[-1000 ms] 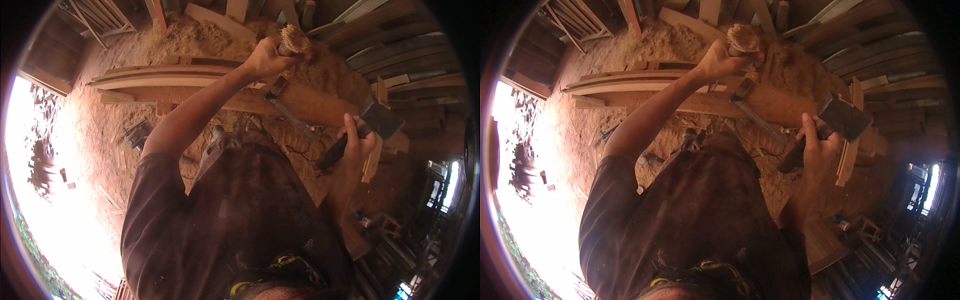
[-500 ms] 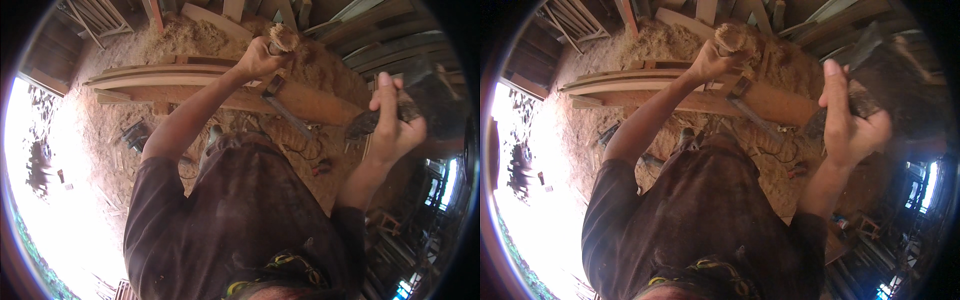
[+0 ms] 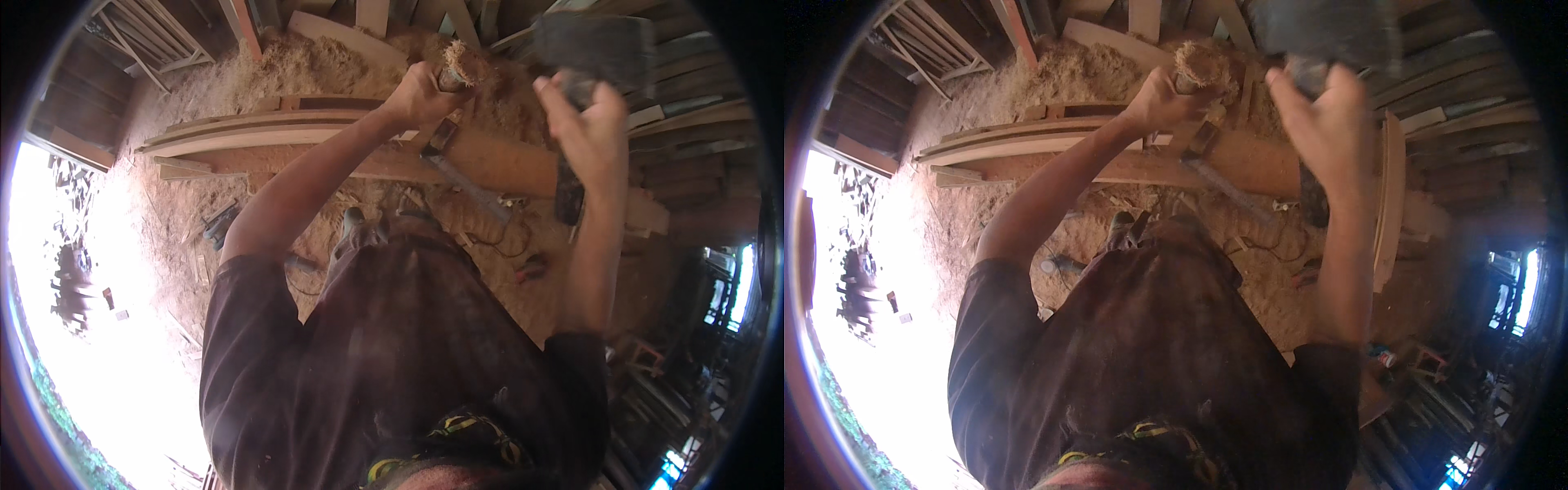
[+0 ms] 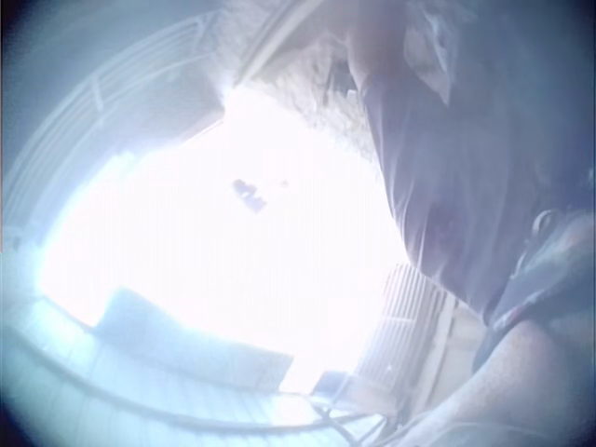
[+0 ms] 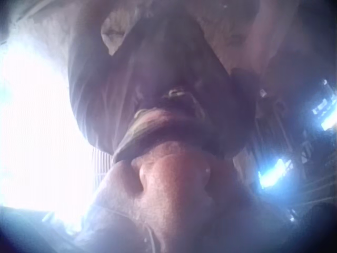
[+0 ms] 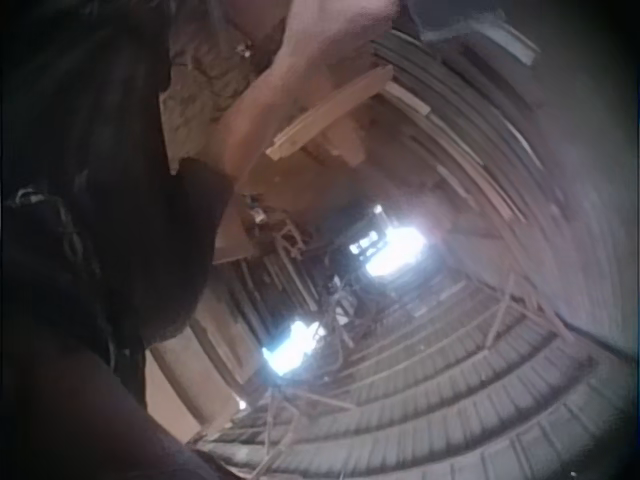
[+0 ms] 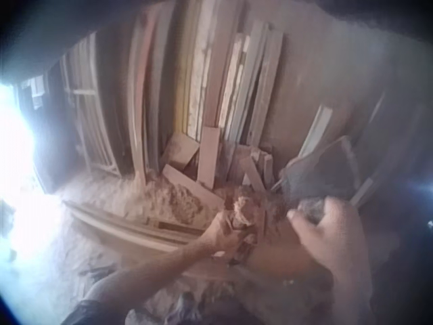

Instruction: The person carves a curved wooden piece using a chisel and mallet, repeatedly striking the chisel to remove wood shavings. They occasionally pause to clear debris and inspect the carved surface.

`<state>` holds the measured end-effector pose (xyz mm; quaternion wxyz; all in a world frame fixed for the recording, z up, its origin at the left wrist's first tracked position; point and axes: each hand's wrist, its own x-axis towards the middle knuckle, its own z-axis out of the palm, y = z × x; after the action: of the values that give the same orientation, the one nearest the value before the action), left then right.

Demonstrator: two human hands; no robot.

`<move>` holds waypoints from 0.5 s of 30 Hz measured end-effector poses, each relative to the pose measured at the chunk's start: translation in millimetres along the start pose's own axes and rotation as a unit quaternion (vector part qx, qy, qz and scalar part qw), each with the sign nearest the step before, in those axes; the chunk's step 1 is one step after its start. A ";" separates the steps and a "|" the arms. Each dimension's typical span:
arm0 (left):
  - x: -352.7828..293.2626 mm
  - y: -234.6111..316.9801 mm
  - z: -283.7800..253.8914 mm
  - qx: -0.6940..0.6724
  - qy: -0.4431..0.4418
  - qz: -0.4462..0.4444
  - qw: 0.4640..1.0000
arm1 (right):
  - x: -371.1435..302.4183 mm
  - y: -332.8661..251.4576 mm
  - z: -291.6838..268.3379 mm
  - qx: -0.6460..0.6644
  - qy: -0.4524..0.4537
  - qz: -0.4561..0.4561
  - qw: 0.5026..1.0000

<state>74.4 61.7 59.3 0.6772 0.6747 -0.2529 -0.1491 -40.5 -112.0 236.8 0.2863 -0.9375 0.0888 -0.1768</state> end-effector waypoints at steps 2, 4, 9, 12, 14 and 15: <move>-0.1 -2.4 0.2 -0.011 0.008 0.005 1.000 | 1.6 -13.2 3.7 0.040 0.003 0.002 0.999; 3.9 -4.4 2.9 -0.005 0.005 -0.006 1.000 | 3.6 -7.3 13.2 -0.058 -0.038 0.012 0.998; 5.2 -6.2 7.6 0.049 0.028 0.037 0.998 | 2.9 36.6 22.8 0.033 -0.182 0.124 0.975; 5.5 6.9 9.5 0.081 -0.024 -0.033 0.996 | -9.4 52.4 34.6 0.032 -0.065 0.116 0.991; 11.4 3.5 22.6 0.094 -0.020 -0.002 0.995 | -11.4 76.7 41.3 -0.099 -0.060 0.029 0.993; 14.2 1.2 27.8 0.101 -0.016 0.014 0.995 | -10.0 84.5 42.5 -0.163 -0.057 -0.016 0.985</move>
<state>70.8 30.8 61.4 0.6036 0.7333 -0.2869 -0.1246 -39.0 -157.2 153.1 0.1311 -0.9815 0.0848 -0.1105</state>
